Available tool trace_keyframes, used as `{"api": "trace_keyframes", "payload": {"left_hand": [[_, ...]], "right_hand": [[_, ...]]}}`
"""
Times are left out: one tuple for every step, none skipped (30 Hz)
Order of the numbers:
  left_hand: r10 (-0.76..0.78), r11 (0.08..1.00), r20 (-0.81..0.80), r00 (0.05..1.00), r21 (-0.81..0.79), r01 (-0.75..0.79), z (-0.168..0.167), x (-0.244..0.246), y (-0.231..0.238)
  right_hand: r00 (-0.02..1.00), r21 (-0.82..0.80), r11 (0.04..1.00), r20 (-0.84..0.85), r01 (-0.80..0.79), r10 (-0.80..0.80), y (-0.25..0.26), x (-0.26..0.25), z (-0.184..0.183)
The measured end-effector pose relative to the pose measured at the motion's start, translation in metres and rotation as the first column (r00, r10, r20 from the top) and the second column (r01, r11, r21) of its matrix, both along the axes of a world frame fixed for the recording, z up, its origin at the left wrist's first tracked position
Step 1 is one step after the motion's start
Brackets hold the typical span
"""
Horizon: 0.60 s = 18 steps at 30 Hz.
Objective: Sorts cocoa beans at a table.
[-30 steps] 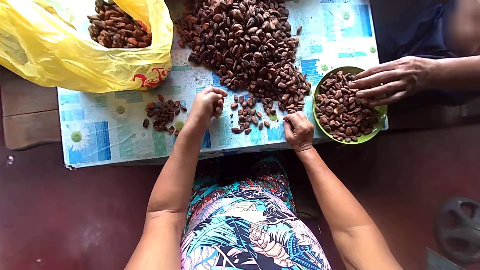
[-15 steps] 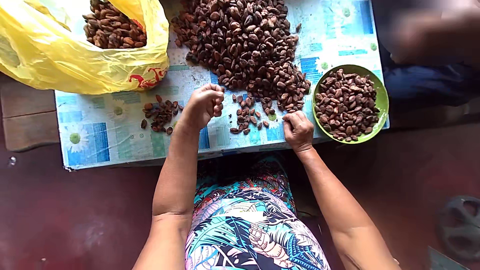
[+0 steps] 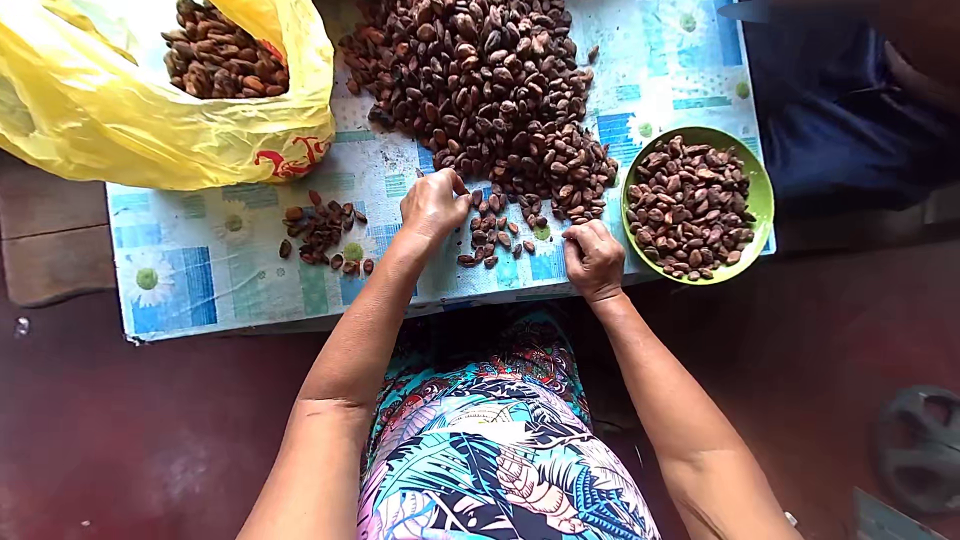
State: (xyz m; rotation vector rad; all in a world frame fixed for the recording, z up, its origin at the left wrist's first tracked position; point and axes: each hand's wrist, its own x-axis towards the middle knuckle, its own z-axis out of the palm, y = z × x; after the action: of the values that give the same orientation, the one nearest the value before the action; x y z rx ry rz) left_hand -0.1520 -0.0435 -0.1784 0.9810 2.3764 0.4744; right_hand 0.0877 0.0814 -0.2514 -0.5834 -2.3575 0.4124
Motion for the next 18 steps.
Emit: {"api": "trace_keyframes", "payload": {"left_hand": [[-0.019,1.0,0.011,1.0,-0.015,0.019,0.001,0.0,0.002],[-0.032,0.999,0.035,0.999,-0.008,0.032,0.002,-0.001,0.003],[-0.032,0.999,0.077,0.997,0.037,0.03,0.001,-0.005,0.002],[-0.008,0.993,0.15,0.989,0.118,-0.01,-0.001,-0.01,-0.002],[0.034,0.968,0.271,0.962,0.23,-0.099,-0.001,-0.013,-0.008],[0.064,0.902,0.475,0.877,0.349,-0.254,-0.002,-0.014,-0.015],[0.025,0.816,0.724,0.689,0.384,-0.433,-0.001,-0.015,-0.022],[-0.058,0.748,0.874,0.483,0.358,-0.559,0.0,-0.017,-0.03],[-0.122,0.709,0.93,0.348,0.327,-0.625,0.001,-0.02,-0.037],[-0.155,0.691,0.943,0.294,0.316,-0.651,0.001,-0.021,-0.042],[-0.164,0.686,0.94,0.298,0.326,-0.651,0.001,-0.021,-0.045],[-0.147,0.691,0.929,0.341,0.343,-0.637,0.002,-0.019,-0.046],[-0.108,0.714,0.902,0.418,0.363,-0.599,0.003,-0.014,-0.046],[-0.059,0.745,0.854,0.517,0.382,-0.547,0.005,-0.007,-0.044],[-0.022,0.775,0.767,0.641,0.418,-0.474,0.005,0.001,-0.043],[-0.013,0.818,0.618,0.786,0.458,-0.348,0.003,0.01,-0.043],[-0.035,0.867,0.424,0.905,0.464,-0.184,-0.002,0.017,-0.044],[-0.077,0.906,0.247,0.966,0.422,-0.036,-0.008,0.022,-0.044]], "right_hand": [[1.0,0.0,1.0,-0.001,-0.001,0.001,0.0,0.0,0.0],[1.0,0.002,1.0,-0.002,0.0,0.0,0.0,0.0,0.0],[1.0,0.006,1.0,-0.005,0.001,-0.001,0.0,0.0,0.0],[1.0,0.008,1.0,-0.006,0.001,-0.001,0.0,0.0,0.0],[1.0,0.008,1.0,-0.007,0.001,-0.001,0.0,0.0,-0.001],[1.0,0.009,1.0,-0.008,0.002,-0.002,0.0,0.0,-0.001],[1.0,0.008,1.0,-0.007,0.003,-0.003,0.0,0.0,-0.002],[1.0,0.005,1.0,-0.005,0.003,-0.003,0.0,0.001,-0.002],[1.0,0.004,1.0,-0.004,0.003,-0.003,-0.001,0.001,-0.002],[1.0,0.004,1.0,0.0,0.004,-0.004,-0.001,0.0,-0.002],[1.0,0.003,1.0,0.003,0.005,-0.005,-0.001,0.001,-0.001],[1.0,0.002,1.0,0.006,0.006,-0.006,-0.001,0.001,-0.001],[1.0,0.0,1.0,0.009,0.007,-0.007,-0.001,0.001,-0.001],[1.0,-0.001,1.0,0.008,0.007,-0.007,-0.001,0.001,-0.001],[1.0,0.001,1.0,0.005,0.005,-0.005,-0.001,0.001,-0.001],[1.0,0.004,1.0,0.003,0.003,-0.003,-0.001,0.001,-0.001],[1.0,0.01,1.0,-0.001,0.002,-0.002,0.0,0.0,-0.001],[1.0,0.015,1.0,-0.001,0.003,-0.003,0.0,0.0,-0.001]]}}
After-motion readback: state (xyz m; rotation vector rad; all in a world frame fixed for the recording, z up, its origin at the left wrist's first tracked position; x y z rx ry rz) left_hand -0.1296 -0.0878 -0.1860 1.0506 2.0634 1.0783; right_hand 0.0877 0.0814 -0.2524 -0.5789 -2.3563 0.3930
